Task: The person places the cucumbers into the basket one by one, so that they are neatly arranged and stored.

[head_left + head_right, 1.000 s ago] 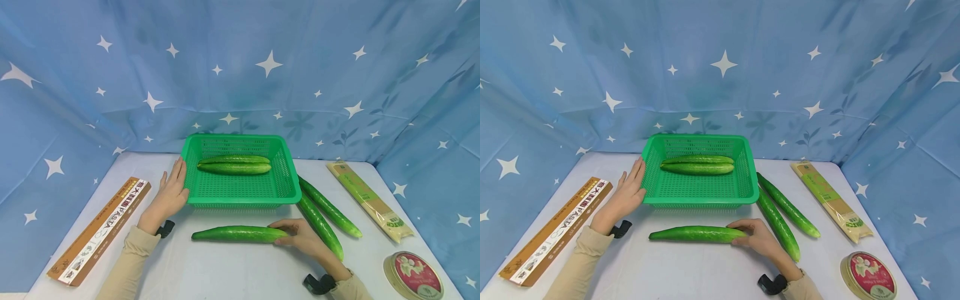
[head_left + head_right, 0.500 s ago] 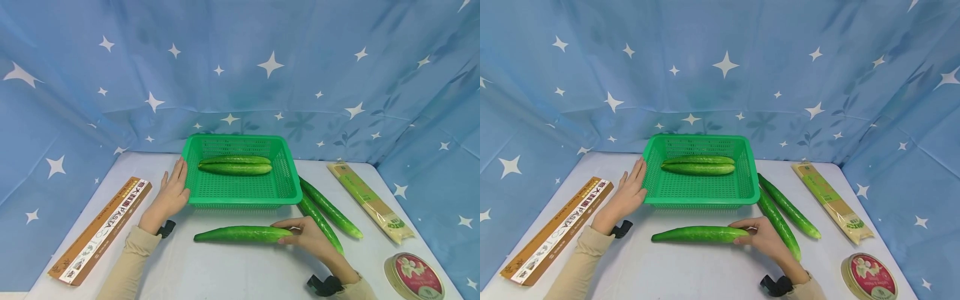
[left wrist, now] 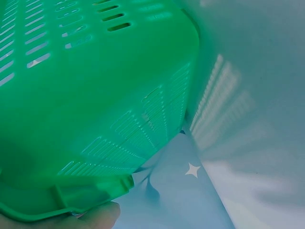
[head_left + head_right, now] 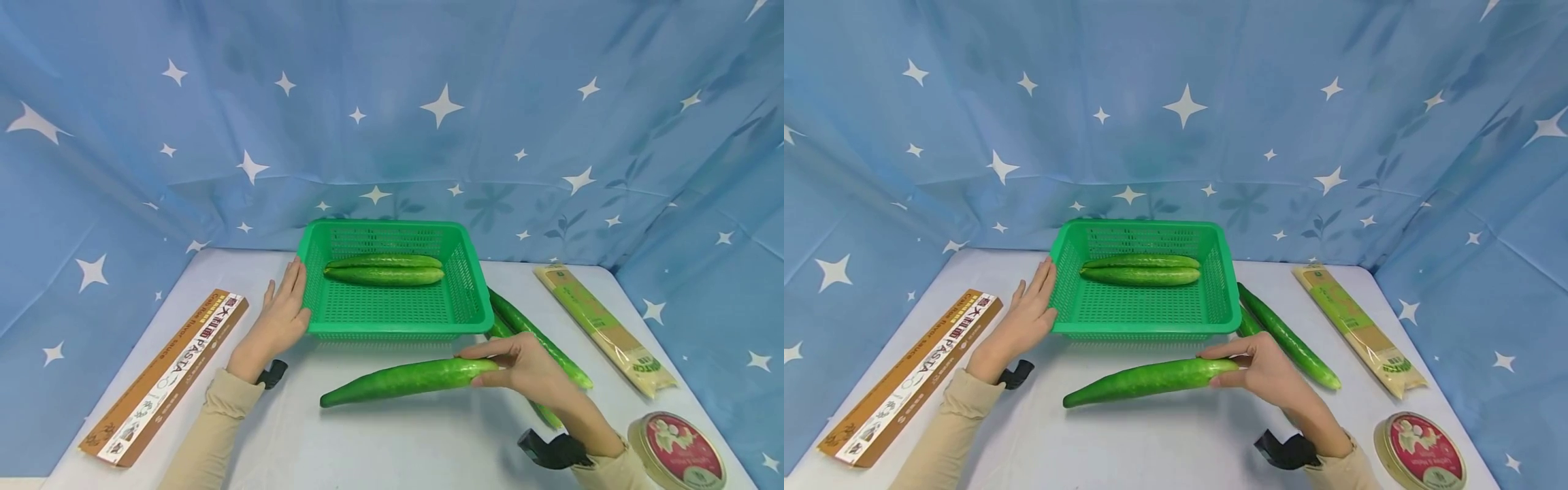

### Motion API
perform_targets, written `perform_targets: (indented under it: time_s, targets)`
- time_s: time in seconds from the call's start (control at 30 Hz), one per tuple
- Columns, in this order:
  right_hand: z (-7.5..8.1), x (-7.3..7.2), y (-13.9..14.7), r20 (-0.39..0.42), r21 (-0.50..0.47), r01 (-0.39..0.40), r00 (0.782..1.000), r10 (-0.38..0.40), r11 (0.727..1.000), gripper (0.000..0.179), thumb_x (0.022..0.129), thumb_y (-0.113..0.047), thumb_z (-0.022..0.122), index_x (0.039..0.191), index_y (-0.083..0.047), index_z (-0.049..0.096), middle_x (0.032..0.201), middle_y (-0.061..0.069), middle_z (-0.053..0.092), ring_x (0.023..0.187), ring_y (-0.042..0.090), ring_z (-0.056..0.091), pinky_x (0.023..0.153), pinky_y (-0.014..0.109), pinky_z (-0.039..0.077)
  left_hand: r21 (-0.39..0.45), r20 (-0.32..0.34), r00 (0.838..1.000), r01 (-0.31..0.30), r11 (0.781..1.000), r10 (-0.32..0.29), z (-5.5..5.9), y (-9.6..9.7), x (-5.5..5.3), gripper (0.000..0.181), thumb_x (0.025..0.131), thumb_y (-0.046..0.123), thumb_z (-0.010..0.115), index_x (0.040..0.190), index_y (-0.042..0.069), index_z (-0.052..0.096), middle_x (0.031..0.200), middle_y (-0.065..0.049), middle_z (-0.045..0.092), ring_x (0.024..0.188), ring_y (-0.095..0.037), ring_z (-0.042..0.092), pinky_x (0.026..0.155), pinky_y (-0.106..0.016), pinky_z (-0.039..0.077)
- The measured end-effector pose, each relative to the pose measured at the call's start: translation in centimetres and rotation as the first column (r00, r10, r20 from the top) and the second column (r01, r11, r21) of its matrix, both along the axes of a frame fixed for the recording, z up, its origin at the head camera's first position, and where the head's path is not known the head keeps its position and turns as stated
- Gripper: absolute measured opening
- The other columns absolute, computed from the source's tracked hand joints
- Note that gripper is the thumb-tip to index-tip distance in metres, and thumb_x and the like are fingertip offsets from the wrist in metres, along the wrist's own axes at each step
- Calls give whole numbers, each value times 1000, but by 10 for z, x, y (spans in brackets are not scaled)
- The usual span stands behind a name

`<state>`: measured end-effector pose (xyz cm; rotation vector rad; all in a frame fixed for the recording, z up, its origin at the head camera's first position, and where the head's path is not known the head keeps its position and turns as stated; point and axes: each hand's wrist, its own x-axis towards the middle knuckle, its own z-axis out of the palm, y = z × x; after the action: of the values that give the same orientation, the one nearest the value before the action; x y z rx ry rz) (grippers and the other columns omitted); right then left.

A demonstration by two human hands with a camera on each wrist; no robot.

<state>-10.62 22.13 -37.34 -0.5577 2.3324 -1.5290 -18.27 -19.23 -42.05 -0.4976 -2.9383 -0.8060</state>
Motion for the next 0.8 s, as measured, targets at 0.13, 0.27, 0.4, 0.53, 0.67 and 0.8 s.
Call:
perform_targets:
  time_s: [0.13,0.27,0.4,0.53,0.67,0.8]
  targets:
    - [20,-6,0,-57,-33,-42,998,41,999,37,80,-9,81,116,-9,75,116,7,72,112,11,64,89,30,55,1,7,1000,1,1000,-1,1,-1,0,72,97,9,37,157,-2,0,165,-15,-9,151,-31,-8,117,-60,-4]
    - [37,-12,0,-120,-49,-55,992,49,997,37,81,-5,79,117,-6,75,116,10,72,109,13,66,80,36,58,5,11,1000,6,1000,-6,2,-1,0,71,97,8,37,157,-2,0,165,-15,-9,151,-29,-10,117,-60,-5]
    - [53,-22,-1,-99,-56,-1,995,-5,998,38,81,-5,79,119,-6,74,120,10,70,111,12,66,80,36,59,4,8,1000,4,1000,-4,2,-1,0,72,97,8,38,157,-2,0,165,-15,-9,151,-29,-9,117,-61,-5]
    - [65,-39,-4,-85,-58,69,994,-74,996,40,81,-5,80,120,-4,73,123,10,69,107,16,68,76,33,59,-2,-1,1000,4,1000,-4,2,-1,0,74,97,7,41,157,-3,1,165,-16,-9,151,-30,-9,116,-61,-4]
    - [70,-62,-6,-64,-37,134,989,-136,990,41,82,-15,81,121,-8,73,123,5,69,120,16,60,90,35,54,4,-2,1000,7,1000,-7,1,-1,0,74,96,7,41,157,-3,1,165,-16,-8,151,-30,-8,116,-61,-4]
    - [69,-93,-11,-38,0,172,984,-172,985,43,83,-19,81,124,-8,72,132,8,64,137,23,44,110,49,36,17,-3,1000,5,1000,-5,1,0,0,71,96,9,38,157,-4,3,165,-16,-7,151,-31,-7,117,-61,-4]
